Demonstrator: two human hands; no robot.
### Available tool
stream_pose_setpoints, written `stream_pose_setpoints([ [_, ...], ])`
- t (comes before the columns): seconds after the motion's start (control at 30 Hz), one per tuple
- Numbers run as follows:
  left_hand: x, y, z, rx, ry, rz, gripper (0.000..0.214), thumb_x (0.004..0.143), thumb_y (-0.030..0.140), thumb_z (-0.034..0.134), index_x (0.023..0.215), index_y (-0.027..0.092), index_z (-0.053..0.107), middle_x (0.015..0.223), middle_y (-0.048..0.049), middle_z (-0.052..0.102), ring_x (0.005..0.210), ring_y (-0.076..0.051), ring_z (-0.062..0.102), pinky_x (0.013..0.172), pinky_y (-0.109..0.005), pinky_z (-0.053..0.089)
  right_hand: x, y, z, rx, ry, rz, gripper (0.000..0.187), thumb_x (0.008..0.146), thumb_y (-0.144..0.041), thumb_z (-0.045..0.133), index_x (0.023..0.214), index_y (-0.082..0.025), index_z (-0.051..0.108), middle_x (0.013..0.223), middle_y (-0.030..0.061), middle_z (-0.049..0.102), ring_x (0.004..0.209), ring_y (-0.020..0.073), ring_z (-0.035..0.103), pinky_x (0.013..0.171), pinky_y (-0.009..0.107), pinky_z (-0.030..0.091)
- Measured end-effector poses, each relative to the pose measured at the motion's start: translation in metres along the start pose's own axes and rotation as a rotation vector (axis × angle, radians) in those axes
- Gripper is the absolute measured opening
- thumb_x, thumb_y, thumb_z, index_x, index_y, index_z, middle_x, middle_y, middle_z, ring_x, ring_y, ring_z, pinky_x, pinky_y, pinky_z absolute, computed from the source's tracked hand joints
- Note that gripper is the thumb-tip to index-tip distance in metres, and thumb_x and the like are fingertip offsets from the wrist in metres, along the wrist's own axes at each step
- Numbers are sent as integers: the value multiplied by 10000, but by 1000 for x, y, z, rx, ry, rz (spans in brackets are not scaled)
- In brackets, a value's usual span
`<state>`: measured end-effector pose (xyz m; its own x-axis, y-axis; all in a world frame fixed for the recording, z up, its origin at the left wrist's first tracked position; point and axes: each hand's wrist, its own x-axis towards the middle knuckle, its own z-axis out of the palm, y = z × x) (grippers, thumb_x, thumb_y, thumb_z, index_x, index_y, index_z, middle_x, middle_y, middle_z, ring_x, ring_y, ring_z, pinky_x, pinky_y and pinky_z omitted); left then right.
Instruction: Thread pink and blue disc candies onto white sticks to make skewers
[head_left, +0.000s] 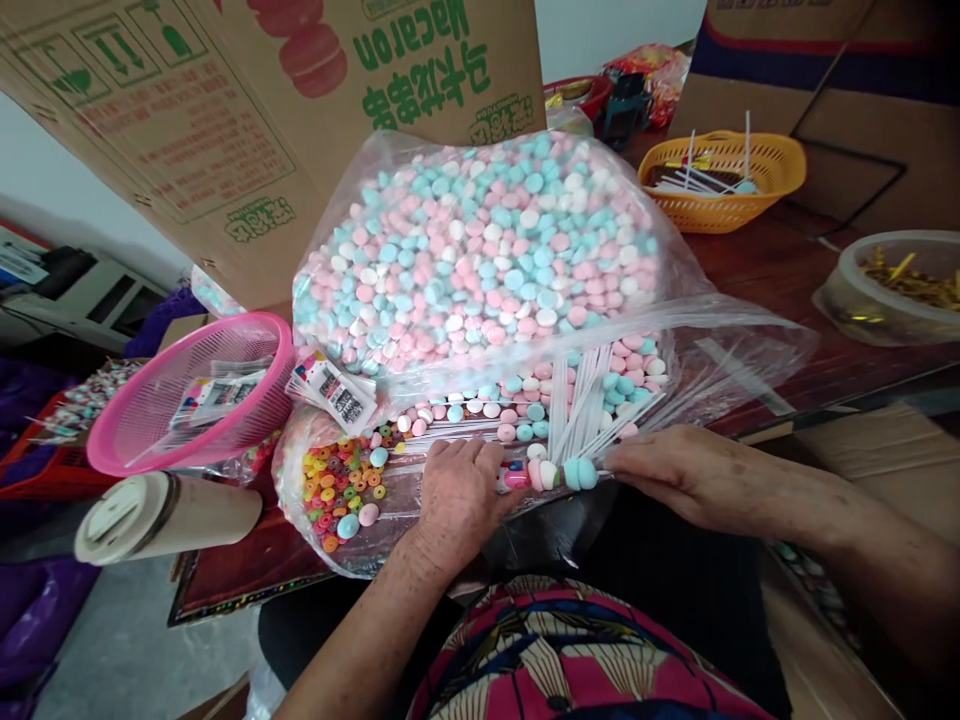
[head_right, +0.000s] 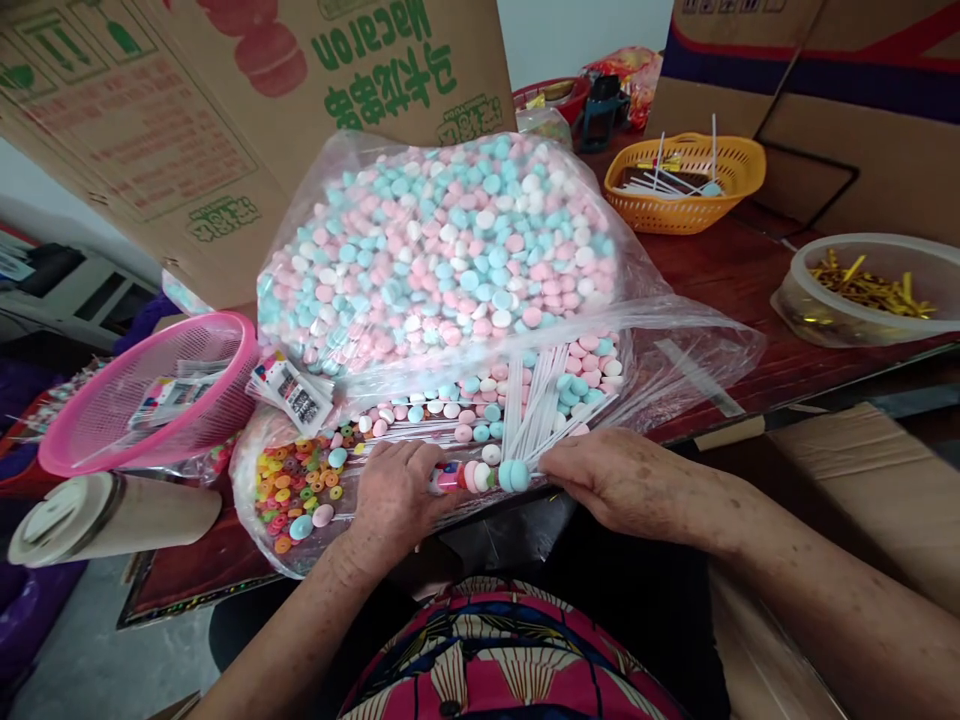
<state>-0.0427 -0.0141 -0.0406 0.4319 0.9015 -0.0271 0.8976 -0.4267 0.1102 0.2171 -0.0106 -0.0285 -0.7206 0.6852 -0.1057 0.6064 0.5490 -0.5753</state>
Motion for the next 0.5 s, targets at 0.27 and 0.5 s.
stream_pose_setpoints([
  [0.27, -1, 2, 4, -44, -102, -48, 478, 693, 623, 628, 847, 171, 619, 783, -81, 675, 770, -263, 624, 682, -342, 416, -3, -6, 1, 56, 13, -40, 241, 900, -148, 374, 913, -173, 613, 773, 24, 618, 682, 125, 544, 615, 228, 357],
  [0.5, 10, 13, -3, -349, -304, -70, 568, 609, 630, 697, 975, 204, 615, 827, -35, 670, 780, -247, 615, 635, -295, 421, 9, -12, -1, -287, -2, -100, 204, 759, -35, 464, 816, -165, 611, 703, 17, 613, 590, 129, 518, 528, 250, 250],
])
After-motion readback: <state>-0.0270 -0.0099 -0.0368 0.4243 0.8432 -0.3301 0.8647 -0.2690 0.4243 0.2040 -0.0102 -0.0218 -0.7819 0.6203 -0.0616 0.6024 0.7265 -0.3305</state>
